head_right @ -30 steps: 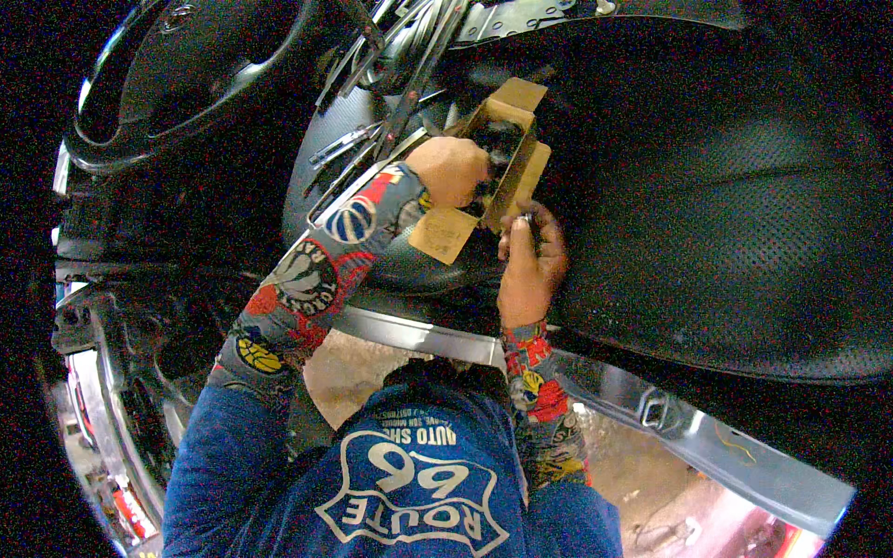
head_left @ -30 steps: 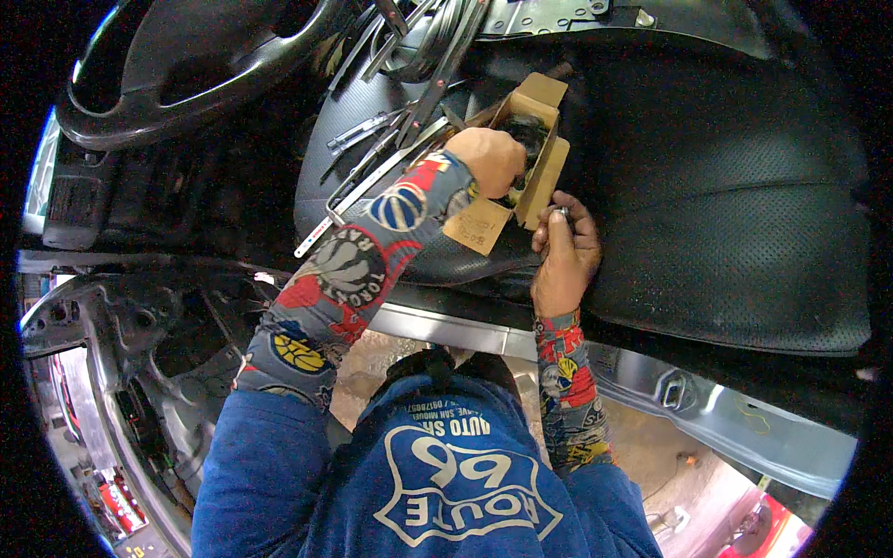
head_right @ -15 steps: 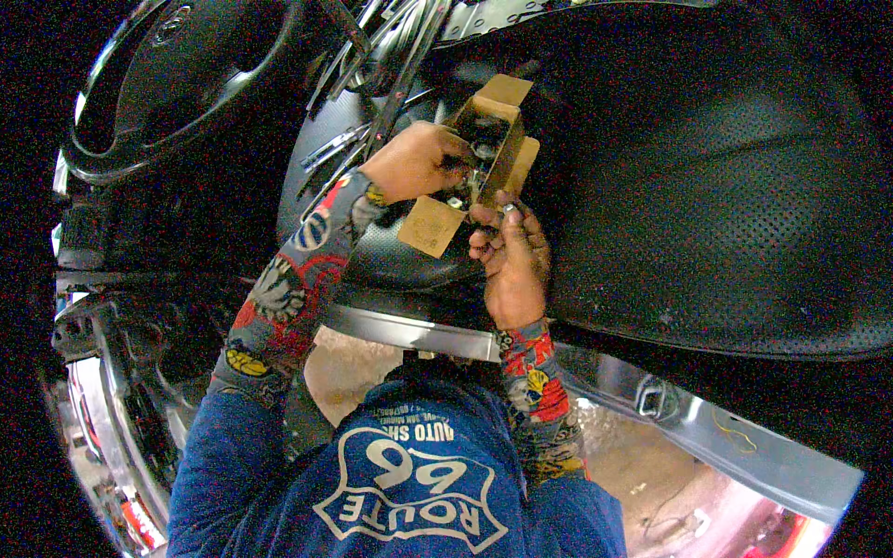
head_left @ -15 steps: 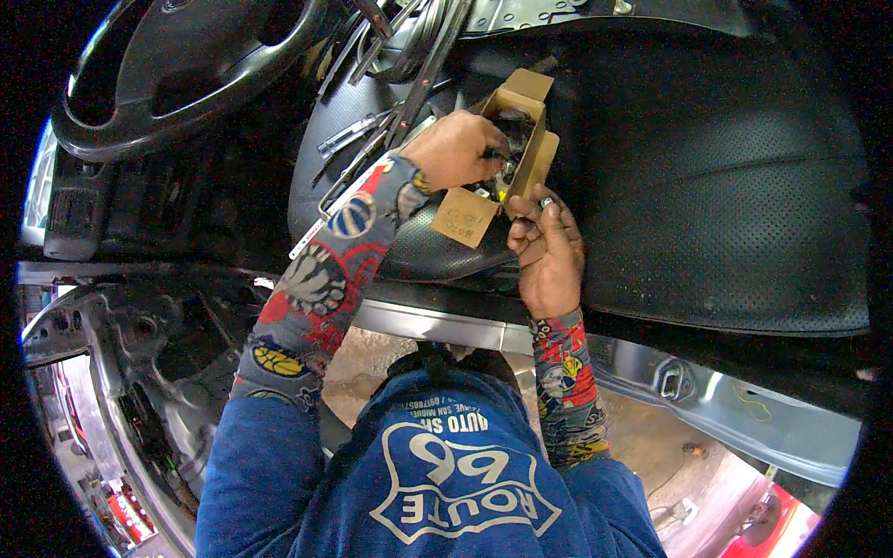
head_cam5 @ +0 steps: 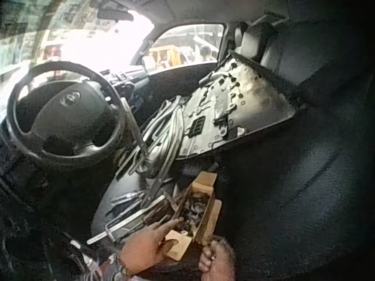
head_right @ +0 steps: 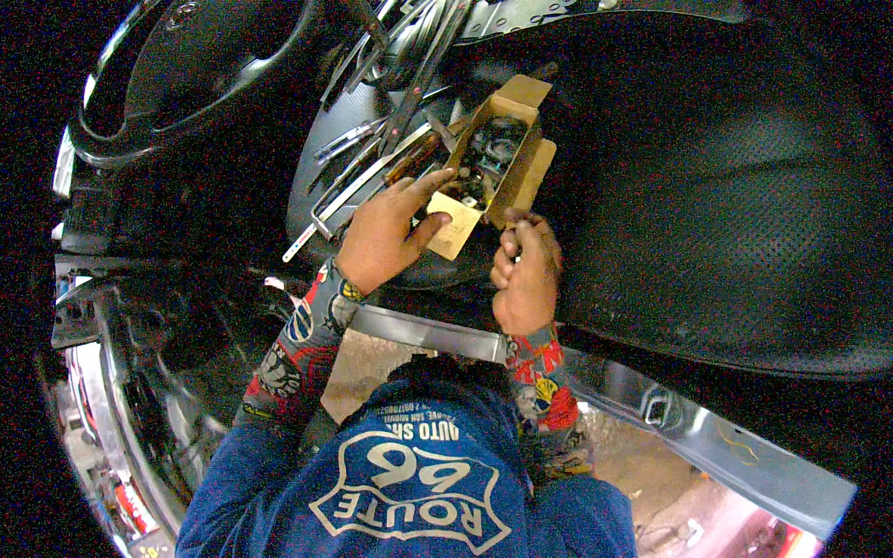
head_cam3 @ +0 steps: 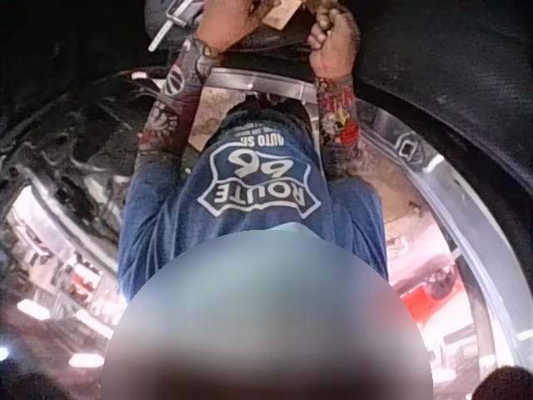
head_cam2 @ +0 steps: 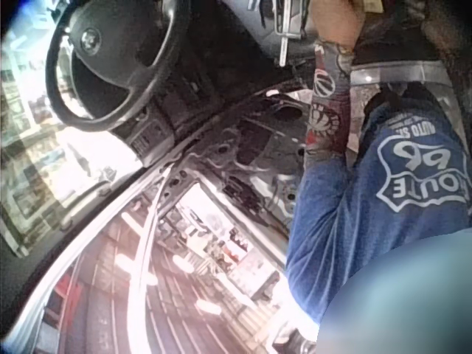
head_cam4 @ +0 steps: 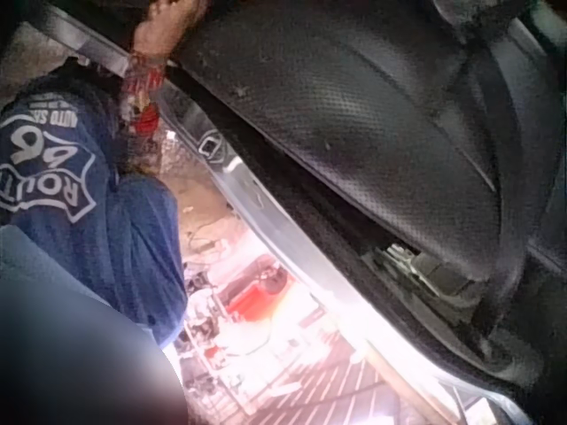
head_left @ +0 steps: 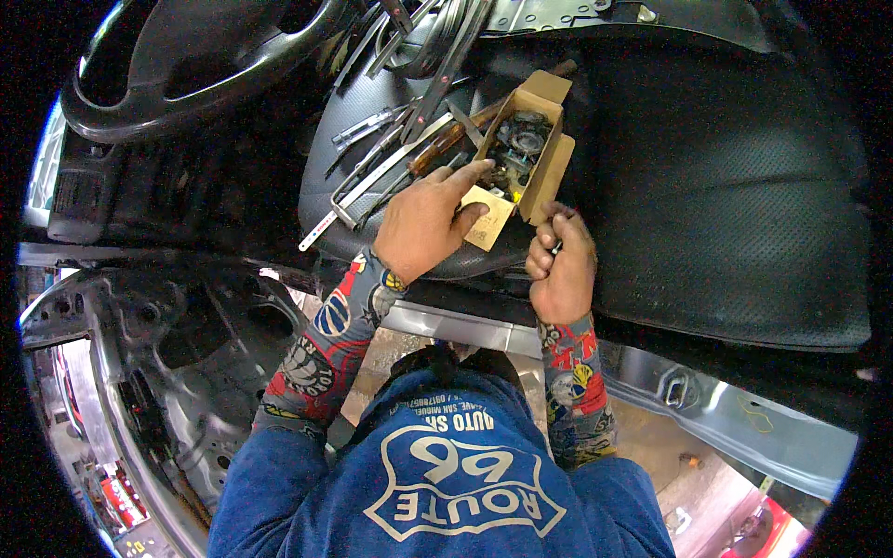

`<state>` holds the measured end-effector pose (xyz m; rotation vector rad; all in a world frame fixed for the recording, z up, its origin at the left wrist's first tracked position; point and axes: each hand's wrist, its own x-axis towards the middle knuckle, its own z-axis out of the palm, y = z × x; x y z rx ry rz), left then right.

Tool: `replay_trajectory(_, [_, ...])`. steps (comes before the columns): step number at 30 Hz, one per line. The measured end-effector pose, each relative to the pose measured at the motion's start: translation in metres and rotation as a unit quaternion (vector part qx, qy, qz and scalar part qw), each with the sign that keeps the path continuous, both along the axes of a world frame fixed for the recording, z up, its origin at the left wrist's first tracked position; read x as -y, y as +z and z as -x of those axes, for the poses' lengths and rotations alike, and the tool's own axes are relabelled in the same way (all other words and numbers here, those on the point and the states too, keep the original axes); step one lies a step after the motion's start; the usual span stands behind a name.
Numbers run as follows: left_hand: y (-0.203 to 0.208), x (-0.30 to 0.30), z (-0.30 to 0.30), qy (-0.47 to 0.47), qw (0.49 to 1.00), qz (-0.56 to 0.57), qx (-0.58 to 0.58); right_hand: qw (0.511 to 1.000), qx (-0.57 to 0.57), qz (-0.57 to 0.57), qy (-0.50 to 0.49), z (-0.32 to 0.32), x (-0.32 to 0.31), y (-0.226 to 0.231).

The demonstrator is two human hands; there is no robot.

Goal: The person retrieves a box of fasteners from the car seat, selects several bolts, and then lifts a car door into position. They align the door with the vehicle frame and begin securing it by hand-tightening bolts into the door hinge area.

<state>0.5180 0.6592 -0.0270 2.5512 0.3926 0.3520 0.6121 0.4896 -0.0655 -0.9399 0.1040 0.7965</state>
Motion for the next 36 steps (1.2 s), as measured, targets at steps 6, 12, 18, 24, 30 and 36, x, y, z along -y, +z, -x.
replay_trajectory(6, [-0.027,-0.01,-0.003,-0.052,0.999,-0.009,-0.012,0.924,0.304,0.209,-0.105,-0.045,-0.053,-0.032])
replay_trajectory(12, [-0.026,-0.009,0.006,-0.014,0.999,-0.027,-0.017,0.873,0.408,0.265,-0.042,-0.05,-0.056,-0.053])
replay_trajectory(18, [-0.031,-0.008,-0.021,0.048,0.983,-0.173,0.041,0.886,0.407,0.211,-0.067,-0.023,-0.053,-0.045])
replay_trajectory(24, [-0.044,-0.002,-0.048,0.093,0.983,-0.158,-0.017,0.9,0.39,0.185,-0.053,-0.027,-0.053,-0.042])
replay_trajectory(30, [-0.049,-0.004,-0.063,0.101,0.983,-0.152,-0.029,0.886,0.411,0.209,-0.05,-0.041,-0.057,-0.062])
replay_trajectory(36, [-0.046,-0.011,-0.083,0.067,0.964,-0.233,-0.111,0.89,0.402,0.209,-0.043,-0.05,-0.059,-0.071])
